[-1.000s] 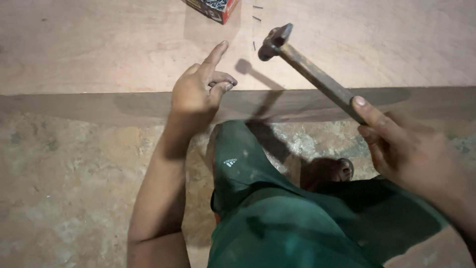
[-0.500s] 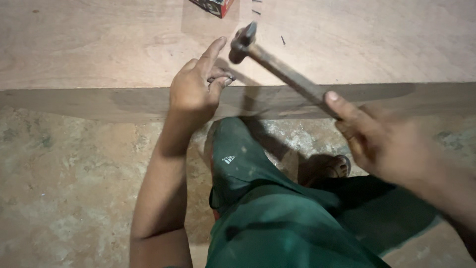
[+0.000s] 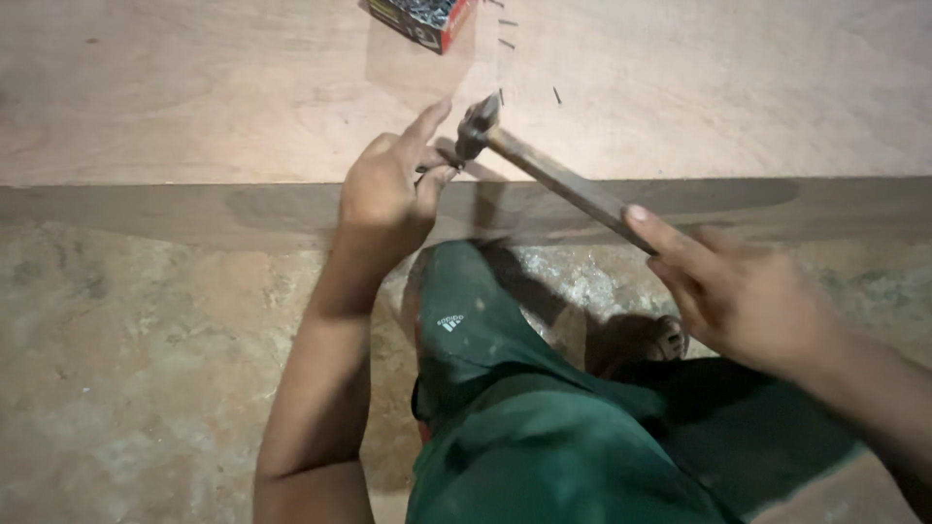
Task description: The person hammers nails into the edges of a large plywood structure using a hammer, occasionally taking new nails from a small box.
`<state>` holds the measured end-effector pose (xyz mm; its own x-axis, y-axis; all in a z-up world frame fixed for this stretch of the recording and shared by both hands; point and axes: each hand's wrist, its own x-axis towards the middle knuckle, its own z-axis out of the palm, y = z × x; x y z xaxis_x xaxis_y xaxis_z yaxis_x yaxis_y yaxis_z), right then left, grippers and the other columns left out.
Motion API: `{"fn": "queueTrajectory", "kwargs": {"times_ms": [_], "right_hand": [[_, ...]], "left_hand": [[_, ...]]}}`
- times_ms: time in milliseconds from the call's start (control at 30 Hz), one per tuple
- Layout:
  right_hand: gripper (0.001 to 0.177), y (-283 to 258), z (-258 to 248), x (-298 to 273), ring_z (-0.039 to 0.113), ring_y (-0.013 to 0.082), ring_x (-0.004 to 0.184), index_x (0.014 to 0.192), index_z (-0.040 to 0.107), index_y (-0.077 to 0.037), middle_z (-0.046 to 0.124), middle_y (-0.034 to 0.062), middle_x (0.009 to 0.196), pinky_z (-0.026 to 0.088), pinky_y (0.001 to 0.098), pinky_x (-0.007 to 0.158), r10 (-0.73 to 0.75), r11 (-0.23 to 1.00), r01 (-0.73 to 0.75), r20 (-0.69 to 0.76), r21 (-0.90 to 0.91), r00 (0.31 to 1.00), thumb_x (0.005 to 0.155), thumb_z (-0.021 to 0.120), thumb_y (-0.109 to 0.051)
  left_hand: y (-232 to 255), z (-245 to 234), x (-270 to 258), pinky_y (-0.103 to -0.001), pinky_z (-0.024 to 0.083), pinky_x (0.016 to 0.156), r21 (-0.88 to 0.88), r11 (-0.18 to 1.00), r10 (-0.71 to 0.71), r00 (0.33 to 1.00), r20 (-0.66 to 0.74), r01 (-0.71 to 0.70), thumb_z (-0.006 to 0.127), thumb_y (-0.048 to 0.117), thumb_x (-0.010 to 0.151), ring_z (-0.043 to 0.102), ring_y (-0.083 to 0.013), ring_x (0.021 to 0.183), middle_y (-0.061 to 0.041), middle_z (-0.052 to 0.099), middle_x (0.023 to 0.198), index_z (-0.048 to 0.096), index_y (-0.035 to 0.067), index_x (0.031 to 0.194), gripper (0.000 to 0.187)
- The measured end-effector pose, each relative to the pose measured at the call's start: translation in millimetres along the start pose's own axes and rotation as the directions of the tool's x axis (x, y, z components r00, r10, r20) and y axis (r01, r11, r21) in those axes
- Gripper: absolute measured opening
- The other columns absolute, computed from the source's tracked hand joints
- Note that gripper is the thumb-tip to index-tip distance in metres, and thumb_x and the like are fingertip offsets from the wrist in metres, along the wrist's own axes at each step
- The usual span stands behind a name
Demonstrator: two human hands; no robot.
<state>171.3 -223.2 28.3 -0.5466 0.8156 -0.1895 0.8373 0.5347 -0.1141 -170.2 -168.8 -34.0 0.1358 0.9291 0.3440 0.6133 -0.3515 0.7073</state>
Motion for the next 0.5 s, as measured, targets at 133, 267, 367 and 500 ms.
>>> {"fn": "queueTrajectory", "kwargs": {"times_ms": [133, 267, 367, 500], "right_hand": [[0.058, 12, -22, -33, 0.058, 0.0141, 0.059, 0.156, 0.029, -0.013, 0.064, 0.0087, 0.086, 0.047, 0.0333, 0.051, -0.176, 0.926, 0.296, -0.427, 0.233, 0.887, 0.104, 0.055, -0.011], [0.052, 8, -28, -47, 0.057, 0.0168, 0.063, 0.151, 0.035, -0.014, 0.062, 0.0070, 0.083, 0.049, 0.0325, 0.057, 0.171, 0.878, -0.018, -0.278, 0.478, 0.945, 0.101, 0.050, -0.015], [0.067, 2, 0, -7, 0.058, 0.0200, 0.056, 0.155, 0.034, -0.021, 0.066, 0.0092, 0.086, 0.049, 0.0353, 0.049, 0.074, 0.980, -0.069, -0.019, 0.189, 0.997, 0.092, 0.057, -0.018], [0.074, 6, 10, 4, 0.060, 0.0200, 0.054, 0.162, 0.034, -0.029, 0.069, 0.0093, 0.092, 0.049, 0.0353, 0.044, 0.118, 0.993, -0.116, 0.111, -0.022, 0.987, 0.092, 0.058, -0.018]], "left_hand": [[-11, 0, -19, -0.041, 0.055, 0.104, 0.174, 0.946, 0.296, 0.947, -0.128, -0.272, 0.076, 0.008, 0.090, 0.070, -0.0317, 0.111, -0.015, 0.075, 0.117, 0.063, 0.005, 0.128, 0.041], [-30, 19, -26, -0.044, 0.053, 0.106, 0.261, 0.915, 0.367, 0.902, -0.227, -0.307, 0.075, 0.006, 0.094, 0.069, -0.0345, 0.116, -0.017, 0.075, 0.118, 0.069, 0.002, 0.109, 0.017], [-39, 29, -29, -0.045, 0.053, 0.105, 0.206, 0.947, 0.297, 0.914, -0.275, -0.246, 0.076, 0.008, 0.096, 0.072, -0.0294, 0.113, -0.012, 0.077, 0.113, 0.069, 0.007, 0.096, 0.007], [-43, 25, -28, -0.043, 0.053, 0.102, 0.182, 0.947, 0.309, 0.906, -0.289, -0.265, 0.077, 0.010, 0.095, 0.071, -0.0296, 0.109, -0.012, 0.077, 0.109, 0.069, 0.007, 0.095, 0.008]]}}
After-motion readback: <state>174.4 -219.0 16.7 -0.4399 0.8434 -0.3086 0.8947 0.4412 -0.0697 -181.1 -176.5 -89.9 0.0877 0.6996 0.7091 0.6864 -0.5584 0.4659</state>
